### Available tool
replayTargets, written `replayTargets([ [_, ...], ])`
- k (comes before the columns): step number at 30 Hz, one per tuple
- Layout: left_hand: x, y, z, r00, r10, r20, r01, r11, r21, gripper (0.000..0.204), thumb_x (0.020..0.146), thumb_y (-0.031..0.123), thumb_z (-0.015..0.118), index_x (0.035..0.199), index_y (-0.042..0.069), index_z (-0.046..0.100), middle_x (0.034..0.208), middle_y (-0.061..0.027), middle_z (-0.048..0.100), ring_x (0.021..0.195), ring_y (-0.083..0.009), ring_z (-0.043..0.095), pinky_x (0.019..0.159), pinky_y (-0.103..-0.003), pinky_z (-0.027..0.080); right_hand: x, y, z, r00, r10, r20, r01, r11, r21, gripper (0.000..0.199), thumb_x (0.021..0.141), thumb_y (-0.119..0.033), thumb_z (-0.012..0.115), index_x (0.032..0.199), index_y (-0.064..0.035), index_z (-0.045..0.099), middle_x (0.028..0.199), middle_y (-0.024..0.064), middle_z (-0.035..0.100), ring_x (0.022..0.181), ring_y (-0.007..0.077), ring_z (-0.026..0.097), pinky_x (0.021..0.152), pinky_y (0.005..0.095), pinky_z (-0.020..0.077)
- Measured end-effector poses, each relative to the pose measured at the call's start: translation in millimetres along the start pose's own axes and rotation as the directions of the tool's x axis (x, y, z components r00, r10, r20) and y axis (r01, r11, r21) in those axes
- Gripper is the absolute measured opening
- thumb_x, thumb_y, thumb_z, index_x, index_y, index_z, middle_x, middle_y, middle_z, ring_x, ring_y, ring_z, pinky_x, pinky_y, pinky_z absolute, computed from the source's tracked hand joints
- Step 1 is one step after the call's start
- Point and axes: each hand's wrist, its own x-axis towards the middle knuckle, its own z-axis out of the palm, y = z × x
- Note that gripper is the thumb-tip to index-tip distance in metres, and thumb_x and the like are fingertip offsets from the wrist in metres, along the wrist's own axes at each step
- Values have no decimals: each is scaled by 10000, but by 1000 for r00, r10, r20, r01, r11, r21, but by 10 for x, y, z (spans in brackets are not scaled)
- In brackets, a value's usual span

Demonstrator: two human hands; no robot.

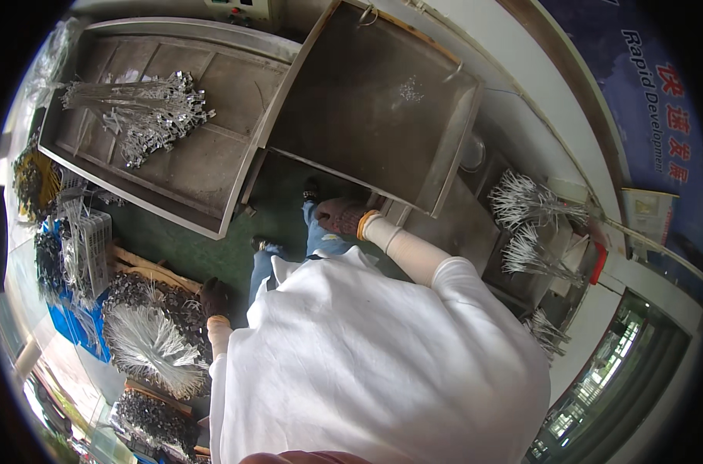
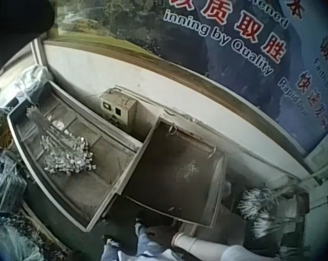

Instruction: Sort bundles of electrical wires into different metal bins and containers.

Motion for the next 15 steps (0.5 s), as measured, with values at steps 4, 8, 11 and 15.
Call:
replayTargets([
  [4, 73, -362, -142, 995, 89, -36, -92, 993, -74, 442, 867, 254, 592, 1170, -64, 641, 1116, -225, 680, 1032, -330, 649, 910, -405, 487, 70, -159, 205, 999, 27, -29, -30, 994, -106, 304, 856, -274, 579, 1054, -82, 707, 1021, 168, 709, 920, 325, 676, 839, 387, 525],
  [8, 34, -1207, -252, 997, 69, -39, -75, 979, -188, 419, 870, 239, 583, 1159, -57, 647, 1114, -231, 678, 1039, -341, 645, 905, -408, 486, 303, -489, 633, 998, 66, -9, -66, 961, -268, 258, 883, -249, 590, 1054, -87, 695, 980, 119, 715, 904, 279, 670, 830, 357, 516],
  [11, -208, -1929, -414, 999, 22, -46, -27, 991, -130, 436, 851, 286, 606, 1152, -25, 655, 1138, -229, 680, 1047, -350, 657, 910, -403, 489, 672, -426, 1251, 961, 271, 58, -276, 956, 96, 249, 859, -225, 590, 1033, -88, 704, 996, 135, 709, 919, 283, 674, 820, 367, 520],
  [15, -499, -2531, -904, 979, -203, -13, 193, 947, -258, 415, 847, 294, 598, 1106, -24, 663, 1122, -242, 673, 1016, -370, 648, 870, -424, 477, 749, -1168, 1674, 999, 38, 12, -33, 954, -299, 259, 849, -225, 590, 1032, -87, 711, 1012, 146, 709, 943, 297, 676, 844, 367, 525],
])
